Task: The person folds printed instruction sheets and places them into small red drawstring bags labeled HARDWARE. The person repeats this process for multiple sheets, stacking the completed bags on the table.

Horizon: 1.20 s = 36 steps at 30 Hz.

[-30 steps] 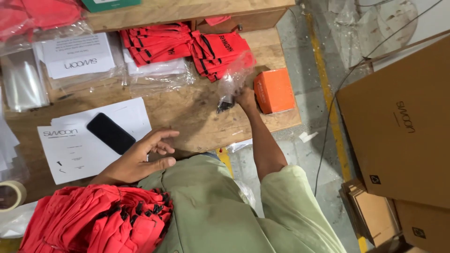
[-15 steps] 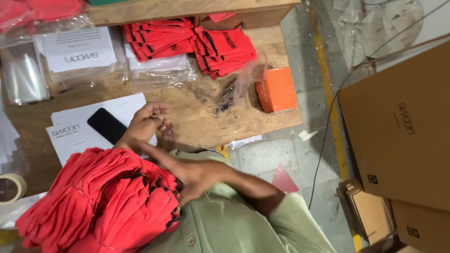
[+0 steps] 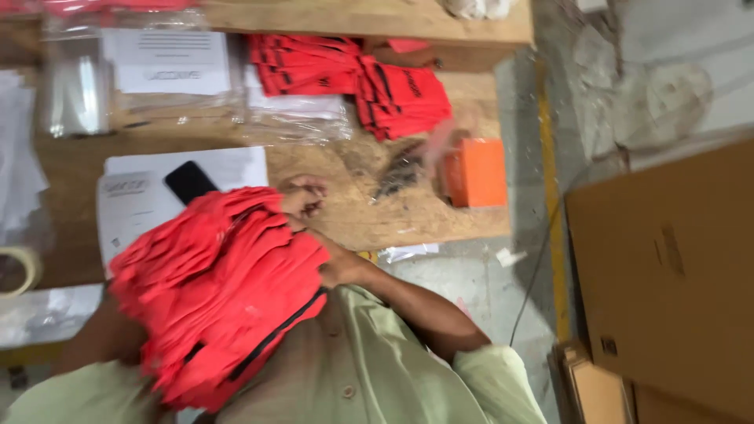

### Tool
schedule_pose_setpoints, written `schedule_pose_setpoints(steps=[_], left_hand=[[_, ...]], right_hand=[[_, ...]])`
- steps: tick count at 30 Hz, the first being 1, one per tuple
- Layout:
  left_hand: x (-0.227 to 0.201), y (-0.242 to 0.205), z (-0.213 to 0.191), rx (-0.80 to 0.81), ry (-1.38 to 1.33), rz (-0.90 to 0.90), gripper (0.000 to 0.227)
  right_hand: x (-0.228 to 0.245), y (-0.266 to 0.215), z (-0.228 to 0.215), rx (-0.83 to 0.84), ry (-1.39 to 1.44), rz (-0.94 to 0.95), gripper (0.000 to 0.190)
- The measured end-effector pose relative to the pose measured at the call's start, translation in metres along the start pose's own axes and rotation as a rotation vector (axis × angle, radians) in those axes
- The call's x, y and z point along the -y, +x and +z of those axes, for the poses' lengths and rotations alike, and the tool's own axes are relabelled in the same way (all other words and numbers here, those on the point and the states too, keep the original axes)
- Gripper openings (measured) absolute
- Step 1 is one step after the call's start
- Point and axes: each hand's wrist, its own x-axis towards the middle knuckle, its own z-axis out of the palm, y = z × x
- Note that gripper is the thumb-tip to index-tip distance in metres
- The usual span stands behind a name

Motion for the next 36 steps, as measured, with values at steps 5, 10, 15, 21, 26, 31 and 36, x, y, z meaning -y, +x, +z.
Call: schedule_pose_setpoints(steps=[5, 10, 15, 21, 26, 31, 36], left_hand=[[-0.016, -0.059, -0.02, 0.077, -0.205, 0.069, 0.045], [-0.025, -0.117, -0.017, 0.19, -0.39, 0.161, 0.055], [-0.009, -0.139, 0.001, 0.12, -0.454, 0.216, 0.064], [0.047, -0.159, 0.002, -0.393, -0.335, 0.303, 0.069], [0.103, -0.19, -0.007, -0.539, -0.383, 0.24, 0.065], [0.12, -0.207, -0.031, -0.644, -0.409, 0.18, 0.06], [0.125, -0.196, -0.08, -0.629, -0.409, 0.175, 0.058]], right_hand=[[-0.051, -0.028, -0.022, -0.131, 0.986, 0.434, 0.075], [-0.026, -0.025, -0.048, -0.494, 0.945, 0.188, 0.066], [0.001, 0.017, -0.082, -0.592, 0.91, 0.186, 0.068], [0.029, 0.097, -0.087, -0.55, 1.013, 0.352, 0.072], [-0.008, 0.161, -0.091, -0.53, 0.978, 0.464, 0.077], [-0.026, 0.222, -0.077, -0.55, 0.841, 0.512, 0.079], [-0.02, 0.263, -0.047, -0.527, 0.786, 0.488, 0.076]])
